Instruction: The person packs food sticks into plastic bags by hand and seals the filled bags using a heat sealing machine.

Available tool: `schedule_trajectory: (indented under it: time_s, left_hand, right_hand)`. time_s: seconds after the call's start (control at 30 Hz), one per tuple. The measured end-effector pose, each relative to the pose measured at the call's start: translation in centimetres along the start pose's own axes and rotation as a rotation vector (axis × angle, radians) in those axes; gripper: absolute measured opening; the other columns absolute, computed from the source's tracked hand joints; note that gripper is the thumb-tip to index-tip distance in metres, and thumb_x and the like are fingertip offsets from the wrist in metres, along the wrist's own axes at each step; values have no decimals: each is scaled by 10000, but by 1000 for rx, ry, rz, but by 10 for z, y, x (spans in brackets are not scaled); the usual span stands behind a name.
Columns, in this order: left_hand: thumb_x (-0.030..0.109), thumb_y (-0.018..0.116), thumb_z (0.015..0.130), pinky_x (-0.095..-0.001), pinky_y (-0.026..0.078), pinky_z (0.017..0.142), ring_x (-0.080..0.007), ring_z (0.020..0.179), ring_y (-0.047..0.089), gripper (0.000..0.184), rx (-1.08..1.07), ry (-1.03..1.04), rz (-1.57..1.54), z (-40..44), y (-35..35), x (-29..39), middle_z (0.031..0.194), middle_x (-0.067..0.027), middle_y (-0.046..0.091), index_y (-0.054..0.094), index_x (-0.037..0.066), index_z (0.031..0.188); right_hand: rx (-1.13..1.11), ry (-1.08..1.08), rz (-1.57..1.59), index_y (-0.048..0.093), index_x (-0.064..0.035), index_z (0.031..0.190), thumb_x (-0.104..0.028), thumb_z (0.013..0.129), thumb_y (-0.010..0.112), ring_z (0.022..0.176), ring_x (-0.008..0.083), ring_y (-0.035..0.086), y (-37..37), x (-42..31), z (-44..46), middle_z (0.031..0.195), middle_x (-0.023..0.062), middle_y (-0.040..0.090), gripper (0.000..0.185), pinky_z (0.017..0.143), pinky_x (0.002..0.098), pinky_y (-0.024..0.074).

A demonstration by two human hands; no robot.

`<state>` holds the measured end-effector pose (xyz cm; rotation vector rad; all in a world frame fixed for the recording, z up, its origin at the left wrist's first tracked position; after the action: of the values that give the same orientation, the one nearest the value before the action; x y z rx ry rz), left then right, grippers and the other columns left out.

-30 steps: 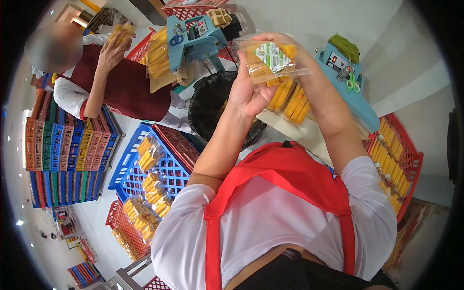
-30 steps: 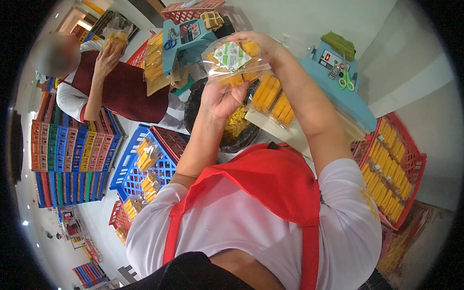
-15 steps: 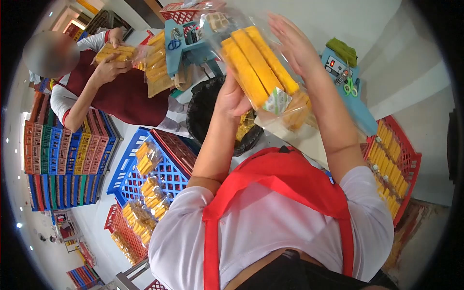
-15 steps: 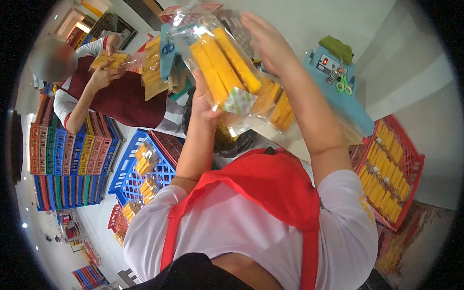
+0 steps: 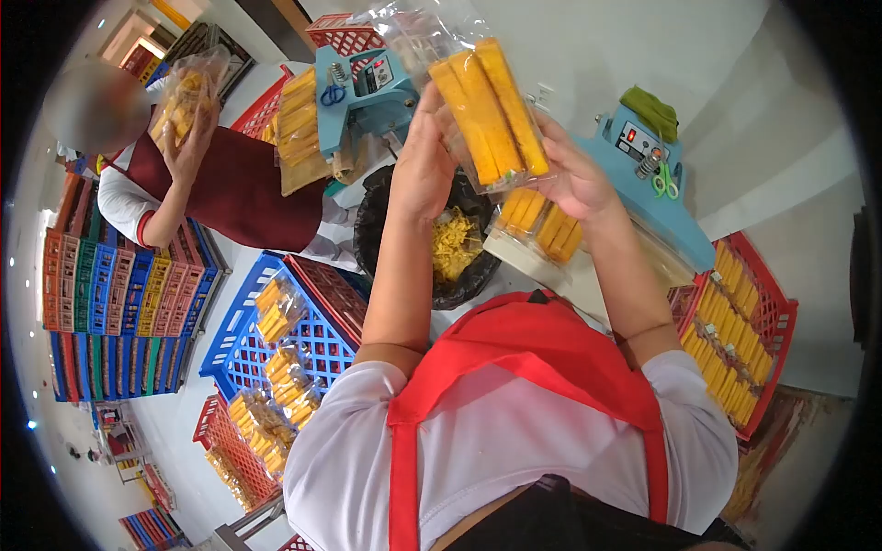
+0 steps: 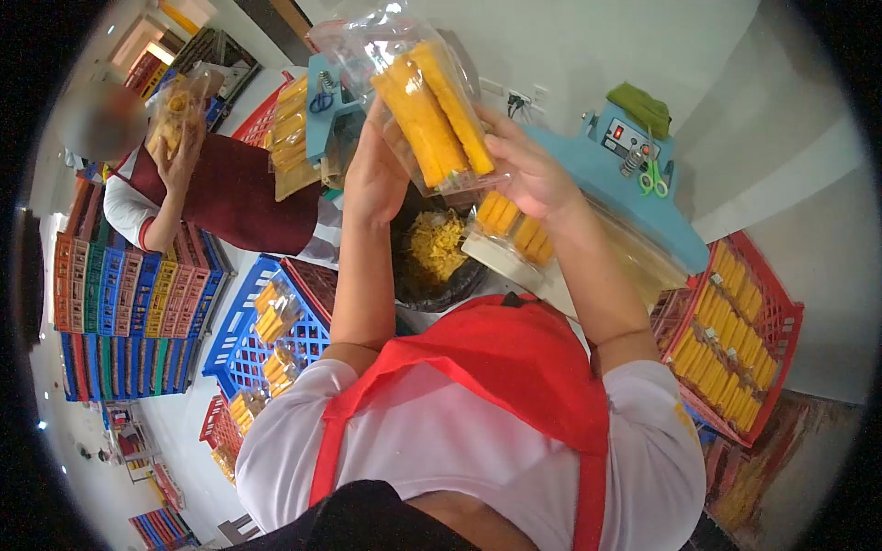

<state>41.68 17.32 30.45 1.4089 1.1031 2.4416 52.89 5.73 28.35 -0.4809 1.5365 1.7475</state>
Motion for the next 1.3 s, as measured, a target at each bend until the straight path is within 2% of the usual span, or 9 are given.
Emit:
schedule_trajectory:
  time_s: [0.23, 0.47, 0.57, 0.77, 0.83, 0.87, 1.03, 1.07, 1.3]
  left_hand:
    - [224, 553, 802, -350, 331, 917, -208, 1123, 392, 568, -42, 28, 115, -5, -3, -3, 1212, -57, 407, 270, 75, 1271]
    - [190, 503, 832, -347, 338, 912, -202, 1097, 409, 525, -7, 67, 15, -4, 1, -11, 1235, -62, 374, 255, 115, 1288]
    - [193, 473, 849, -343, 309, 935, -199, 1140, 361, 570, 148, 132, 133, -4, -6, -12, 1261, -77, 341, 167, 99, 1322]
    - [127, 522, 816, -310, 294, 942, -188, 1161, 336, 711, -91, 19, -24, -8, -1, 3, 1282, -114, 310, 37, 38, 1328]
    - [26, 605, 727, -297, 315, 921, -177, 1136, 363, 831, -230, 50, 518, -19, 24, 12, 1271, -108, 326, 30, 30, 1328]
    - [-38, 655, 639, -289, 322, 910, -170, 1121, 376, 941, -210, -4, 462, -23, 35, 12, 1257, -100, 342, 16, 24, 1327]
    - [-50, 657, 603, -286, 319, 912, -178, 1117, 389, 943, -240, -9, 493, -31, 27, 6, 1263, -108, 344, 61, 31, 1330]
    - [-41, 634, 607, -300, 330, 906, -195, 1108, 399, 951, -273, 11, 810, -31, 22, 9, 1261, -110, 332, 24, 42, 1332]
    - [62, 642, 596, -321, 336, 902, -222, 1082, 426, 984, -348, 75, 1039, -33, 29, 11, 1243, -113, 345, -13, 37, 1330]
  right_hand:
    - [114, -89, -439, 369, -11, 1227, -214, 867, 428, 1038, 143, 458, 21, -7, 0, 1163, 83, 465, 417, 881, 288, 354]
    - [25, -105, -198, 394, -3, 1208, -218, 881, 393, 1063, 144, 436, 16, 0, 6, 1173, 80, 459, 392, 902, 280, 332]
    - [34, -84, -168, 381, -4, 1216, -193, 864, 433, 1057, 146, 441, 22, 4, 4, 1167, 77, 460, 403, 904, 284, 331]
    - [26, -375, -645, 330, -18, 1251, -70, 727, 617, 1083, 165, 413, 16, -2, 2, 1164, 68, 448, 600, 919, 297, 310]
    - [-55, -367, -407, 336, -14, 1246, -33, 686, 643, 1104, 171, 388, 25, -10, 0, 1174, 72, 437, 639, 935, 298, 290]
    - [-55, -365, -406, 336, -14, 1246, -33, 686, 643, 1104, 171, 388, 26, -13, 0, 1174, 72, 437, 639, 935, 298, 290]
    - [-136, -290, -549, 367, 1, 1219, 16, 647, 661, 1103, 166, 393, 26, -23, -10, 1170, 71, 443, 644, 951, 306, 271]
    - [-130, -287, -548, 367, 1, 1219, 16, 647, 661, 1103, 166, 393, 25, -24, -12, 1170, 71, 443, 644, 951, 306, 271]
    - [-132, -202, -592, 337, 42, 1216, -30, 629, 668, 1092, 184, 431, 28, -29, -20, 1181, 110, 449, 677, 915, 309, 347]
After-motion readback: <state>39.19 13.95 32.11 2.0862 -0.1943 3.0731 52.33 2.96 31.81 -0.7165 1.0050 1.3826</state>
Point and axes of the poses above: each hand's wrist, its own z-axis towards the middle knuckle, its own y-axis out of the palm, x = y × z, the point moved 3 cm from there along z, towards the middle knuckle
